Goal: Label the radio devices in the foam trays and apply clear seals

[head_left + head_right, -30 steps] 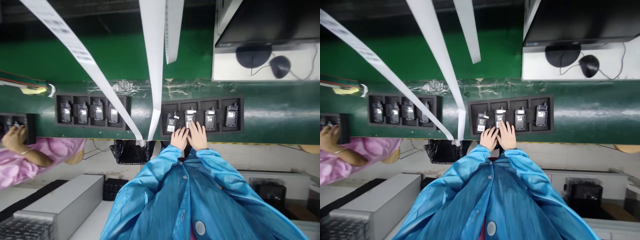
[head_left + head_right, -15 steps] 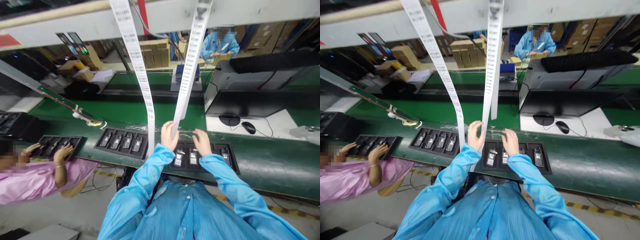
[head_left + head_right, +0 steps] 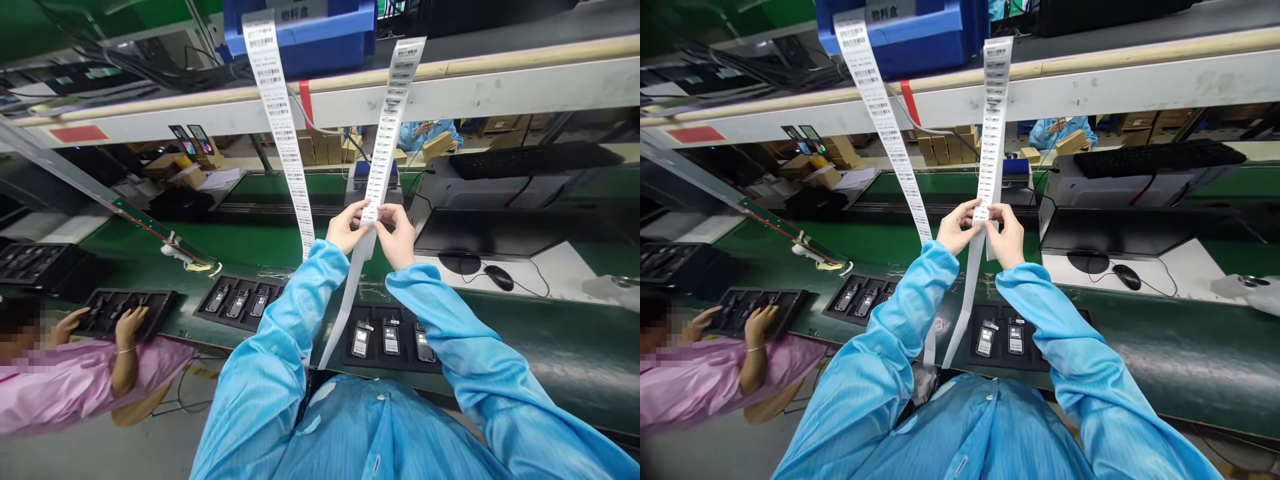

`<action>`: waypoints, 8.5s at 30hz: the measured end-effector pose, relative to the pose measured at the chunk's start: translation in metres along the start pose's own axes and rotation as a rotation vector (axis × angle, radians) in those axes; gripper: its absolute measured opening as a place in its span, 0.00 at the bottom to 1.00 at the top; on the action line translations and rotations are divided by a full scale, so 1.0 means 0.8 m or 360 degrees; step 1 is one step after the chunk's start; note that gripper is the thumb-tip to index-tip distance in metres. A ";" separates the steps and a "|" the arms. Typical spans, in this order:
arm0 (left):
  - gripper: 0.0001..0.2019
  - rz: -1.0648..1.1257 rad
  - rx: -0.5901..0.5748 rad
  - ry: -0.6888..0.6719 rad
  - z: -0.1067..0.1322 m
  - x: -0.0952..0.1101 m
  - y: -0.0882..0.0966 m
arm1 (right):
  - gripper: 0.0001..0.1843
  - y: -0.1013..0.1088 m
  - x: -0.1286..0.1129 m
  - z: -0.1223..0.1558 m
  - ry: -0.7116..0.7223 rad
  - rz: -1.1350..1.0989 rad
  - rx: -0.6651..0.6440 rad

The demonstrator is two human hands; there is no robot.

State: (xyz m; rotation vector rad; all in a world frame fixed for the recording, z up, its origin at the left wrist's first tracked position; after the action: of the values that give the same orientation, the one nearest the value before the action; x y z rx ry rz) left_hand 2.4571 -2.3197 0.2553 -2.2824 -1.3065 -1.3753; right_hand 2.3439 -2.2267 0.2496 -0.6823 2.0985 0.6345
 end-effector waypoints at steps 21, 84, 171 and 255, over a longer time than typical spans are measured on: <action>0.04 -0.0264 0.0260 -0.0014 -0.011 0.038 -0.008 | 0.06 0.018 -0.022 -0.001 0.0071 0.0126 0.0138; 0.40 -0.0841 -0.1570 0.0208 0.454 -0.115 -0.408 | 0.23 0.227 0.397 0.326 -0.1681 0.1766 -0.1122; 0.13 -0.0737 -0.0690 0.0574 0.453 -0.106 -0.368 | 0.07 0.264 0.334 0.380 -0.1139 0.0834 -0.0935; 0.28 -0.1067 -0.1170 0.0619 0.468 -0.125 -0.408 | 0.06 0.242 0.368 0.398 -0.1135 0.0882 -0.1098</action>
State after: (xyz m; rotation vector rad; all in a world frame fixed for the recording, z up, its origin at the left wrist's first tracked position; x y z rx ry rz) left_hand 2.4290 -1.9815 -0.1206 -1.7636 -1.6878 -2.7370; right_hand 2.2390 -1.9534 -0.1244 -0.1435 1.3528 1.6742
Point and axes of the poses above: each hand's wrist, its own z-axis away from the middle knuckle, its own y-axis out of the back of the hand, x = y × z, the point moved 4 cm from there along -z, towards the middle knuckle, and after that the axes turned 6 degrees about -y, right-handed, at the moved point
